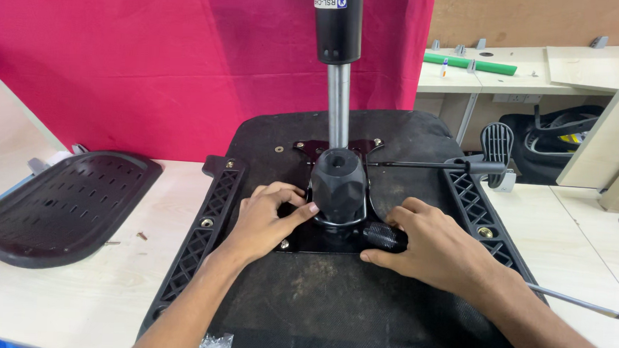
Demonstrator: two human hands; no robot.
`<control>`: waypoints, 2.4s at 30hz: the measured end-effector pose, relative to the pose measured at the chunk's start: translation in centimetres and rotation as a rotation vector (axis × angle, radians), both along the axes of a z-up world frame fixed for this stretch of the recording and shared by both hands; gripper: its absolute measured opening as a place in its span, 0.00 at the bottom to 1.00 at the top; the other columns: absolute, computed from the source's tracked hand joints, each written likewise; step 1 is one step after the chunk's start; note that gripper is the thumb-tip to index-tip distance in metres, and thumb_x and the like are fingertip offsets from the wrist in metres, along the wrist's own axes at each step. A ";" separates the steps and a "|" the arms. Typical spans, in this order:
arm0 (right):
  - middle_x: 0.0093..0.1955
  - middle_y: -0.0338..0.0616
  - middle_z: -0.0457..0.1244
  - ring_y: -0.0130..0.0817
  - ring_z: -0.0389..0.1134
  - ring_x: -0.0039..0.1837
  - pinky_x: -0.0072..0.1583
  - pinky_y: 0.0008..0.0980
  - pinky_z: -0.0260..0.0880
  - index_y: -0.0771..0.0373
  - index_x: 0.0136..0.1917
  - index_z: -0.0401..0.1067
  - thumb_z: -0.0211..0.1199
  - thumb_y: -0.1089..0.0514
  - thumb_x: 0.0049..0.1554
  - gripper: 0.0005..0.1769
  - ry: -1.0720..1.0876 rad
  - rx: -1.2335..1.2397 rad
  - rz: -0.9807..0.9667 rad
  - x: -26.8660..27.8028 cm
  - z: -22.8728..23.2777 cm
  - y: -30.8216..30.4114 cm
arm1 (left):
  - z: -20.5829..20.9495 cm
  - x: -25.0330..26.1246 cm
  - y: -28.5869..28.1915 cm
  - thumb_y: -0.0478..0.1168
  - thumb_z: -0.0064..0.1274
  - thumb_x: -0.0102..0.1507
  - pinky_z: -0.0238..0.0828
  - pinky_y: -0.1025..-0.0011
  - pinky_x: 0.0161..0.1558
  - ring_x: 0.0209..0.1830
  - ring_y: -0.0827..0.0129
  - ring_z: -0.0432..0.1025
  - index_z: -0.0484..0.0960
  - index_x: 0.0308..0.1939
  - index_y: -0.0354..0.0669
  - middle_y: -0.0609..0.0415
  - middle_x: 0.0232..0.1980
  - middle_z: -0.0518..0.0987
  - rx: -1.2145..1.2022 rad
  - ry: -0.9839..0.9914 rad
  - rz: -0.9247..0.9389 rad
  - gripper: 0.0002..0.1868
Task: The person uses a screwdriver to tighten screws on the underside of an office chair, securing the central gas lift mechanism to the seat base. The person works on multiple fasteners around the central column.
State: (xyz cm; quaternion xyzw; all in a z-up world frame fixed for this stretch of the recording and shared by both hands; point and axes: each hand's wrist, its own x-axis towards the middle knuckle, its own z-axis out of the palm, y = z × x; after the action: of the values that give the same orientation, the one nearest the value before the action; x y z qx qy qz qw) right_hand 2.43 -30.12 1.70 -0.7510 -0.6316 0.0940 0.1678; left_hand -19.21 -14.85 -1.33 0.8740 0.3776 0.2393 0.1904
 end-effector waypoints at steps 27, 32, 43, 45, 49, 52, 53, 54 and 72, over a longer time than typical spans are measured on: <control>0.54 0.53 0.65 0.46 0.73 0.46 0.44 0.39 0.77 0.68 0.58 0.74 0.65 0.24 0.46 0.46 -0.224 0.044 -0.131 -2.0 -1.6 -1.3 | -0.2 -0.3 0.5 0.66 0.66 0.52 0.73 0.60 0.52 0.51 0.62 0.74 0.81 0.17 0.35 0.55 0.44 0.83 0.027 -0.080 0.037 0.33; 0.54 0.57 0.67 0.45 0.73 0.48 0.49 0.40 0.76 0.71 0.57 0.76 0.70 0.32 0.48 0.41 -0.087 0.261 0.008 0.8 -0.7 -2.1 | 0.4 -0.3 -0.2 0.63 0.69 0.50 0.70 0.61 0.53 0.50 0.62 0.74 0.84 0.23 0.39 0.54 0.44 0.81 0.035 -0.157 0.059 0.28; 0.40 0.40 0.58 0.25 0.56 0.32 0.32 0.31 0.60 0.69 0.58 0.57 0.49 0.37 0.69 0.29 0.919 0.616 0.088 2.5 9.5 -4.1 | 1.3 -0.4 -2.5 0.49 0.74 0.47 0.71 0.67 0.37 0.33 0.69 0.73 0.81 0.28 0.40 0.56 0.31 0.77 0.148 -0.376 0.022 0.20; 0.42 0.41 0.57 0.26 0.57 0.35 0.36 0.32 0.61 0.68 0.61 0.56 0.46 0.38 0.69 0.28 0.993 0.728 0.149 2.3 10.6 -4.0 | 1.4 -0.4 -2.9 0.45 0.73 0.47 0.70 0.69 0.34 0.28 0.71 0.71 0.80 0.26 0.40 0.56 0.27 0.76 0.120 -0.426 -0.049 0.17; 0.46 0.43 0.56 0.30 0.60 0.41 0.46 0.36 0.66 0.65 0.69 0.57 0.42 0.44 0.66 0.27 1.119 0.824 0.265 0.9 10.5 -2.8 | 1.2 -0.5 -5.8 0.39 0.68 0.54 0.62 0.72 0.28 0.17 0.75 0.67 0.79 0.19 0.36 0.57 0.16 0.74 0.262 -0.608 -0.125 0.15; 0.48 0.44 0.56 0.32 0.60 0.45 0.51 0.40 0.64 0.65 0.70 0.55 0.40 0.48 0.64 0.27 1.149 0.807 0.382 0.0 9.3 -2.0 | 0.1 0.8 -8.8 0.37 0.63 0.58 0.61 0.78 0.22 0.16 0.77 0.68 0.84 0.24 0.36 0.58 0.18 0.76 0.103 -0.686 -0.221 0.10; 0.48 0.44 0.57 0.32 0.60 0.45 0.50 0.39 0.64 0.66 0.69 0.56 0.41 0.48 0.63 0.26 1.158 0.811 0.389 -0.2 9.0 -1.8 | -0.1 1.3 -9.5 0.37 0.62 0.59 0.63 0.79 0.22 0.17 0.78 0.70 0.85 0.26 0.35 0.57 0.19 0.78 0.065 -0.647 -0.264 0.10; 0.48 0.44 0.57 0.33 0.60 0.44 0.50 0.39 0.64 0.66 0.69 0.57 0.41 0.48 0.63 0.26 1.167 0.814 0.397 -0.3 8.7 -1.5 | -0.1 1.8 -9.9 0.37 0.60 0.60 0.64 0.79 0.24 0.19 0.77 0.70 0.86 0.30 0.35 0.57 0.22 0.79 0.041 -0.615 -0.283 0.08; 0.36 0.41 0.56 0.28 0.55 0.32 0.36 0.31 0.57 0.64 0.54 0.64 0.49 0.32 0.65 0.30 1.292 0.781 0.552 0.8 9.0 0.7 | 2.2 6.2 -10.3 0.48 0.53 0.66 0.74 0.73 0.38 0.30 0.75 0.77 0.86 0.47 0.43 0.56 0.35 0.86 -0.193 -0.268 -0.287 0.15</control>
State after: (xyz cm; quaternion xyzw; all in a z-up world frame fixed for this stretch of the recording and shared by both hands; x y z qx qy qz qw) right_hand 3.19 -29.40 10.74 -0.2520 -0.5598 0.3204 0.7214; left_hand -12.97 -25.12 0.85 0.8568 0.2417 0.2868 0.3538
